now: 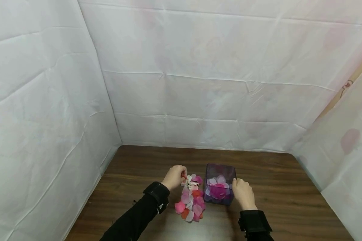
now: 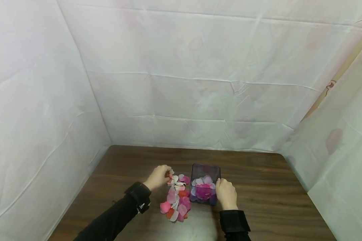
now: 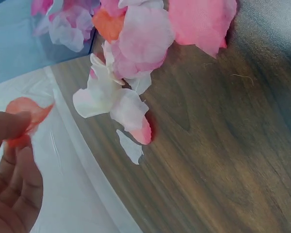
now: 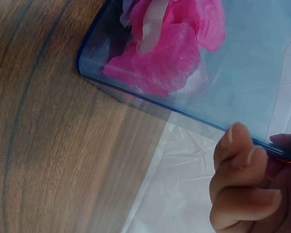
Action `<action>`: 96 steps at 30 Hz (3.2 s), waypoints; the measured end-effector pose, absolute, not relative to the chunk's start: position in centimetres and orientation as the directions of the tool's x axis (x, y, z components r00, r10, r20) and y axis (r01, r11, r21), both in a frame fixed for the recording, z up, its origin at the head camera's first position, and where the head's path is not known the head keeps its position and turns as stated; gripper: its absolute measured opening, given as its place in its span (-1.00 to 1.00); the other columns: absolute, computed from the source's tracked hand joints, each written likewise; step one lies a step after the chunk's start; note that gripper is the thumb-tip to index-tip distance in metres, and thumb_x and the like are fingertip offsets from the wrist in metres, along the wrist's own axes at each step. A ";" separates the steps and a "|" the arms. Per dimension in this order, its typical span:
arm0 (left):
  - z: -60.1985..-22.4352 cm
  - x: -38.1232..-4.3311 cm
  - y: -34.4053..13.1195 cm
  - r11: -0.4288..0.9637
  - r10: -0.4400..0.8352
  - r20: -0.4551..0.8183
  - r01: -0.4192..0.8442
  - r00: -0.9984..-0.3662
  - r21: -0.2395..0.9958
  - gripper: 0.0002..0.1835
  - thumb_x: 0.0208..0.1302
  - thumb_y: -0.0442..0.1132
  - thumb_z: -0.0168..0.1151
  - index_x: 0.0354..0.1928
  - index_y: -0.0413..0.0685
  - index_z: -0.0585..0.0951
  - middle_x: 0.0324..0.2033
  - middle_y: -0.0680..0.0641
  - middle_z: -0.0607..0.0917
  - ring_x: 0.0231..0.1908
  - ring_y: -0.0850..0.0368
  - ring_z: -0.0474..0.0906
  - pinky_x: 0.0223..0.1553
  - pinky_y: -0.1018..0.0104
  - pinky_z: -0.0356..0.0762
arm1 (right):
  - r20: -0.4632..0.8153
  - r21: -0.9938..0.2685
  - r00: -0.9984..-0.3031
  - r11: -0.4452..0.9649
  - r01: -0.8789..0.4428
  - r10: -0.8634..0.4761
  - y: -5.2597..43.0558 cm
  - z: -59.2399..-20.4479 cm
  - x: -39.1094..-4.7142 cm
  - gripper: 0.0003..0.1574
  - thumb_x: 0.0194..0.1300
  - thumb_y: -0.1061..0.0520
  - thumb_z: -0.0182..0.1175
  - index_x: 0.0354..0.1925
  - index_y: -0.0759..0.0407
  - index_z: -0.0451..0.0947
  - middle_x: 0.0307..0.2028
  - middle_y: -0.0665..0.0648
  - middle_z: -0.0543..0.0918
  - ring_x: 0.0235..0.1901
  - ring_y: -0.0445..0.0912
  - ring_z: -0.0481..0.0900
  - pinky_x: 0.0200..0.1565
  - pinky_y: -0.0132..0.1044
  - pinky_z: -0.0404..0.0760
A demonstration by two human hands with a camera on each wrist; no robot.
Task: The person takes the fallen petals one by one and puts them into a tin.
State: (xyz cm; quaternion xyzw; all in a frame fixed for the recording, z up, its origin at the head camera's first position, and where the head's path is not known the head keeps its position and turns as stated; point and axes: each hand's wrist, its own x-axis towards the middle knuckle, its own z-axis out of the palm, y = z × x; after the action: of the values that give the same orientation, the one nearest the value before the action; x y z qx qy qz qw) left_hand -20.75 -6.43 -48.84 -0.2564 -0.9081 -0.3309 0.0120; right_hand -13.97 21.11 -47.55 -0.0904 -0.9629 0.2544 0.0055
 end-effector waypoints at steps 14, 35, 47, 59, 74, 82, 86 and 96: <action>-45.1 -20.4 1.8 0.520 0.576 0.316 0.636 -0.754 0.570 -0.89 0.14 -0.38 0.29 -0.46 -0.03 0.57 -0.44 0.06 0.59 -0.41 0.34 0.45 -0.36 0.61 0.38 | -0.023 -0.482 -0.983 0.859 0.171 0.183 21.1 -47.8 -14.2 -0.48 0.42 0.11 -0.23 -0.56 0.36 0.43 -0.44 0.40 0.59 -0.44 0.18 0.57 -0.44 0.03 0.45; -44.9 -20.0 1.3 0.503 0.784 0.271 0.827 -0.559 0.250 -0.65 0.28 -0.14 0.20 0.10 0.08 0.57 -0.02 0.06 0.65 0.00 0.24 0.55 0.05 0.45 0.47 | 0.013 -0.474 -0.988 0.871 0.131 0.155 21.3 -47.7 -14.1 -0.52 0.41 0.14 -0.21 -0.45 0.43 0.49 -0.36 0.47 0.61 -0.36 0.28 0.61 -0.38 0.09 0.49; -51.9 -18.5 -9.5 0.639 0.701 0.235 0.739 -0.673 0.211 -0.93 0.16 -0.16 0.31 -0.42 0.05 0.67 -0.51 0.14 0.63 -0.49 0.36 0.50 -0.44 0.48 0.45 | 0.005 -0.478 -0.988 0.868 0.135 0.156 21.3 -47.8 -14.0 -0.54 0.41 0.14 -0.21 -0.56 0.32 0.39 -0.49 0.33 0.56 -0.46 0.12 0.55 -0.43 -0.01 0.43; -55.7 -13.3 -10.4 0.561 0.813 0.058 0.807 -0.579 0.186 -0.86 0.19 -0.20 0.25 -0.22 0.02 0.68 -0.19 0.07 0.72 -0.20 0.25 0.64 -0.24 0.45 0.55 | -0.001 -0.478 -0.989 0.869 0.128 0.145 21.3 -47.7 -13.7 -0.55 0.41 0.13 -0.20 -0.57 0.31 0.38 -0.51 0.29 0.55 -0.46 0.09 0.54 -0.42 -0.03 0.43; -52.3 -15.8 -10.1 0.712 0.514 0.322 0.605 -0.795 0.356 -0.88 0.07 -0.31 0.37 -0.47 0.00 0.59 -0.55 0.11 0.64 -0.52 0.35 0.48 -0.46 0.47 0.47 | 0.031 -0.463 -0.989 0.879 0.113 0.143 21.4 -47.1 -14.1 -0.56 0.40 0.15 -0.18 -0.50 0.38 0.45 -0.41 0.45 0.60 -0.39 0.27 0.60 -0.40 0.08 0.46; -47.9 -18.5 -7.7 0.631 0.465 0.377 0.599 -0.801 0.494 -0.92 0.20 -0.31 0.26 -0.26 -0.06 0.63 -0.36 0.02 0.72 -0.40 0.29 0.58 -0.33 0.45 0.58 | 0.024 -0.465 -0.989 0.877 0.117 0.145 21.4 -47.3 -14.0 -0.55 0.39 0.15 -0.19 -0.55 0.35 0.41 -0.45 0.41 0.59 -0.45 0.19 0.58 -0.44 0.03 0.44; -45.9 -19.8 -4.3 0.572 0.507 0.401 0.646 -0.763 0.505 -0.90 0.26 -0.29 0.20 -0.20 -0.05 0.64 -0.29 0.02 0.73 -0.29 0.26 0.63 -0.23 0.44 0.58 | 0.033 -0.462 -0.990 0.880 0.109 0.141 21.5 -47.1 -14.2 -0.55 0.40 0.15 -0.19 -0.53 0.36 0.44 -0.41 0.44 0.60 -0.42 0.22 0.59 -0.42 0.05 0.45; -44.7 -19.8 4.7 0.520 0.660 0.398 0.770 -0.637 0.370 -0.85 0.31 -0.26 0.15 -0.19 -0.06 0.68 -0.26 0.05 0.73 -0.23 0.31 0.63 -0.16 0.63 0.49 | 0.004 -0.474 -0.988 0.870 0.133 0.153 21.5 -46.9 -13.7 -0.53 0.41 0.15 -0.20 -0.36 0.47 0.51 -0.37 0.45 0.61 -0.36 0.26 0.60 -0.39 0.06 0.48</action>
State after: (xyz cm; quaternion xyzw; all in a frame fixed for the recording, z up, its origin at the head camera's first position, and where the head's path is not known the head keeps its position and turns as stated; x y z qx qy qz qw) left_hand -19.78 4.71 -44.67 -0.4130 -0.8655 -0.2637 0.1040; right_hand -13.67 21.51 -46.94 -0.0741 -0.9668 0.2435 0.0207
